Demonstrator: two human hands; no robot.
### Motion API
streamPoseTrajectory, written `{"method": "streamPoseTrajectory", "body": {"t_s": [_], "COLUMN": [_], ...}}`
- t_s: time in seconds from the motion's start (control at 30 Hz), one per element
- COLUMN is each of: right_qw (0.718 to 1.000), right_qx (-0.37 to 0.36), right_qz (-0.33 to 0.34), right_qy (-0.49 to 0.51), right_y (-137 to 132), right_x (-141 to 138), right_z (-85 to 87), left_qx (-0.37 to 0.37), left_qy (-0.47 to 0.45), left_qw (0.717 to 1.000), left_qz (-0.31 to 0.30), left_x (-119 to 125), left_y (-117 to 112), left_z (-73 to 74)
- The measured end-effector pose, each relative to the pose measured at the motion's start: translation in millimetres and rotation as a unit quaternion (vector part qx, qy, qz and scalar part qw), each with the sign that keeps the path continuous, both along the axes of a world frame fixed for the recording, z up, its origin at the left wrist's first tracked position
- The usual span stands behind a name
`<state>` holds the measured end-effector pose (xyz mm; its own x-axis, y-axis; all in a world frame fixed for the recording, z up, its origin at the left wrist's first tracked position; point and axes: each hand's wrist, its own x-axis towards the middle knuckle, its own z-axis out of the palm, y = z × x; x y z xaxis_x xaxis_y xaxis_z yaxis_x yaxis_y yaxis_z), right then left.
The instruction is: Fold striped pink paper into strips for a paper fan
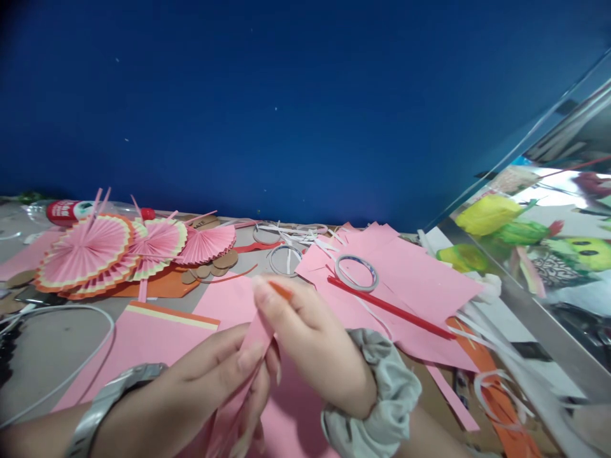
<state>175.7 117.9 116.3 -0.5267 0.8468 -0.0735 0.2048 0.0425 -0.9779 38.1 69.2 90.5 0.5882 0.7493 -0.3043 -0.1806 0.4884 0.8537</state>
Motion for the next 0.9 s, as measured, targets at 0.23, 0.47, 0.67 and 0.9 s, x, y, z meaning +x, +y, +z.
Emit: {"method": "streamPoseTrajectory", "body": {"t_s": [0.23,0.47,0.67,0.9], "right_qw": [0.997,0.998,0.999,0.997], "right_qx": [0.051,-0.044,-0.023,0.011], "right_qz": [-0.004,-0.011,-0.018,-0.04], "right_qy": [-0.052,-0.032,-0.043,-0.065], "right_y": [-1,-3,-2,-3], "right_x": [-2,-2,-2,-1], "right_z": [-0.7,2.1,2.0,-3.1], "left_qx": [-0.016,0.007,0.012,-0.033], "left_qy": [-0.008,0.03,-0.033,-0.026], "left_qw": [0.998,0.999,0.999,0.998], "left_qz": [0.065,-0.023,-0.007,0.04], "left_x": [5,0,1,7], "left_y": [-6,-1,-1,-4], "left_z": [-11.0,-2.1,-12.0,-13.0]}}
